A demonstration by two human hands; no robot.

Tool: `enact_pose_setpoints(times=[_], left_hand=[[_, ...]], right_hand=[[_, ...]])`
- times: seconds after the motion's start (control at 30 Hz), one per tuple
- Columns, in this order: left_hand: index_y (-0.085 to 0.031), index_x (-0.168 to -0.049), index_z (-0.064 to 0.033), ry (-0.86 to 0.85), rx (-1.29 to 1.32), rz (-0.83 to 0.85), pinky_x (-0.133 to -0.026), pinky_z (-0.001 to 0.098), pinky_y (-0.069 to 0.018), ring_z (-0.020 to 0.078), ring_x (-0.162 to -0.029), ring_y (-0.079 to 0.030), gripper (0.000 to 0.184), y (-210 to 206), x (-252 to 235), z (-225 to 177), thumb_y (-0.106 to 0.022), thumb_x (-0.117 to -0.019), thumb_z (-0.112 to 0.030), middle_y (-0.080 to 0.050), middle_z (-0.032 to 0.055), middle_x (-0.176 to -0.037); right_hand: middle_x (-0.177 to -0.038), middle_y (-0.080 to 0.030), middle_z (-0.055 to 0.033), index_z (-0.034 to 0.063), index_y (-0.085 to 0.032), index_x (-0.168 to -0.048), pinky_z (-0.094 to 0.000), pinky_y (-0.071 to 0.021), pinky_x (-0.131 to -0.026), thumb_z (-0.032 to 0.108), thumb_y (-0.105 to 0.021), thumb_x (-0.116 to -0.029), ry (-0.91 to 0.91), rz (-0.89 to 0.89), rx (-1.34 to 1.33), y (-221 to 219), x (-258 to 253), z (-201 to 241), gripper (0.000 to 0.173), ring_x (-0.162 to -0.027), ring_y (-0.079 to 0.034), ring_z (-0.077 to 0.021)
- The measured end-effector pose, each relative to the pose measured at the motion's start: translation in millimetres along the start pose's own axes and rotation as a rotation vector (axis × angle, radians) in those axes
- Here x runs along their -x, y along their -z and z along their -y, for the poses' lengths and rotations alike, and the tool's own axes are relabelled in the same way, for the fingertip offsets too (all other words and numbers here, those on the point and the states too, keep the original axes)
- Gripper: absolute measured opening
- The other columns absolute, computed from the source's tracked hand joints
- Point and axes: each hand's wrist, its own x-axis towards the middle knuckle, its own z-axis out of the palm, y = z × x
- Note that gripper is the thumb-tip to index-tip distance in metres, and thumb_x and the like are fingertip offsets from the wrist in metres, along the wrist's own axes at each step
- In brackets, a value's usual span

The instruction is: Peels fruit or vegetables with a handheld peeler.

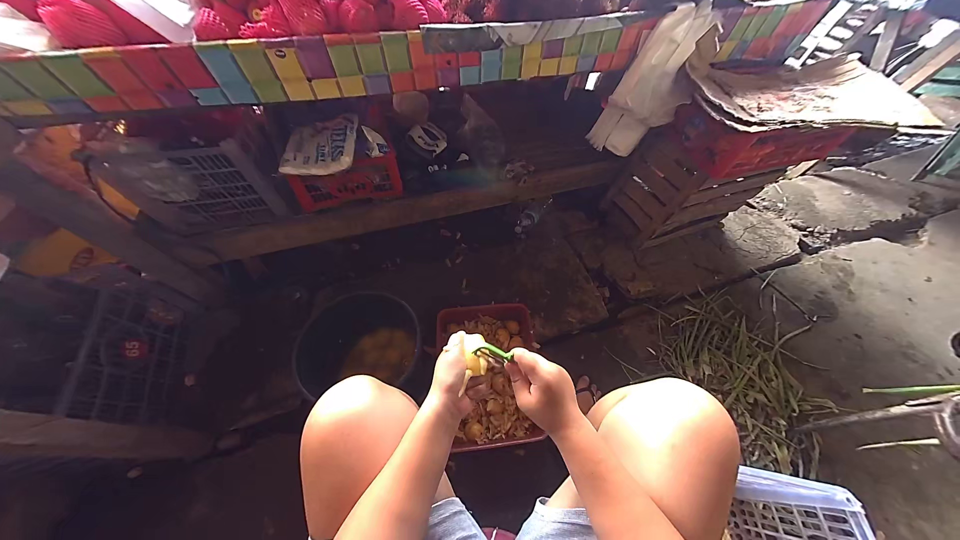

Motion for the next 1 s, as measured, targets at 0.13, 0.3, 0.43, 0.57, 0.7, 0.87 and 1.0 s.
enact_pose_setpoints(times=[0.13, 0.3, 0.43, 0.57, 0.7, 0.87, 1.0], left_hand=[[-0.054, -0.11, -0.0073, -0.026, -0.167, 0.065, -0.035, 0.0167, -0.0301, 0.0042, -0.04, -0.04, 0.042, -6.4, 8.3, 14.1, -0.023, -0.1145, -0.035, -0.059, 0.0043, -0.069], [-0.053, -0.113, -0.0064, 0.005, 0.158, 0.022, -0.039, 0.0211, -0.0399, 0.0099, -0.045, -0.048, 0.047, -0.9, -7.9, 2.9, -0.021, -0.1128, -0.04, -0.063, 0.0101, -0.082], [-0.052, -0.094, -0.0084, 0.066, 0.311, 0.058, -0.035, 0.0197, -0.0386, 0.0085, -0.039, -0.045, 0.059, -1.1, -9.4, -1.5, -0.017, -0.1101, -0.053, -0.054, 0.0041, -0.063], [-0.052, -0.089, -0.0077, 0.074, 0.334, 0.025, -0.034, 0.0185, -0.0362, 0.0067, -0.037, -0.043, 0.057, -1.9, -10.9, 2.9, -0.02, -0.1108, -0.049, -0.05, 0.0021, -0.056], [-0.052, -0.084, -0.0077, 0.021, 0.331, 0.005, -0.032, 0.0161, -0.0311, 0.0045, -0.035, -0.04, 0.05, -1.6, -10.4, 3.5, -0.023, -0.1121, -0.037, -0.054, 0.0035, -0.056], [-0.047, -0.081, -0.0122, 0.025, 0.247, 0.011, -0.032, 0.0155, -0.028, 0.0032, -0.034, -0.034, 0.048, 1.3, -8.8, -1.0, -0.023, -0.1122, -0.039, -0.043, -0.0013, -0.051], [-0.046, -0.083, -0.0115, -0.049, 0.155, -0.035, -0.032, 0.0151, -0.0284, 0.0028, -0.033, -0.034, 0.043, 0.0, -8.2, -1.4, -0.025, -0.1134, -0.033, -0.041, -0.0022, -0.05]], right_hand=[[-0.1, -0.074, -0.0175, 0.003, -0.071, -0.119, -0.0547, -0.0555, -0.082, 0.021, -0.05, -0.1046, -0.354, 0.277, -0.063, 4.8, -21.1, -12.6, 0.031, -0.095, -0.072, -0.034], [-0.092, -0.07, -0.017, -0.0009, -0.068, -0.115, -0.0517, -0.0541, -0.076, 0.01, -0.051, -0.097, -0.404, 0.15, -0.14, 5.1, -19.5, -12.2, 0.027, -0.085, -0.069, -0.0311], [-0.087, -0.072, -0.0176, -0.0028, -0.071, -0.109, -0.0504, -0.058, -0.068, 0.007, -0.057, -0.0937, -0.167, 0.016, -0.142, -3.2, -4.9, 2.9, 0.023, -0.078, -0.072, -0.0316], [-0.082, -0.072, -0.0121, 0.0002, -0.072, -0.1, -0.0437, -0.0595, -0.062, 0.015, -0.056, -0.1001, -0.013, 0.004, -0.108, -14.1, 3.5, 12.3, 0.022, -0.073, -0.073, -0.026], [-0.075, -0.07, -0.0117, 0.0002, -0.072, -0.095, -0.0411, -0.0574, -0.056, 0.015, -0.054, -0.0991, 0.053, -0.016, -0.027, -12.0, 2.8, 8.3, 0.023, -0.066, -0.07, -0.0252], [-0.076, -0.07, -0.0111, 0.0006, -0.073, -0.097, -0.0391, -0.0567, -0.056, 0.015, -0.054, -0.0987, 0.056, -0.03, -0.027, -3.7, 2.8, -0.7, 0.024, -0.064, -0.069, -0.0237], [-0.077, -0.07, -0.0124, 0.0001, -0.073, -0.099, -0.042, -0.0569, -0.06, 0.015, -0.054, -0.0995, -0.035, 0.011, -0.075, -6.6, 1.7, 2.2, 0.024, -0.067, -0.07, -0.0256]])
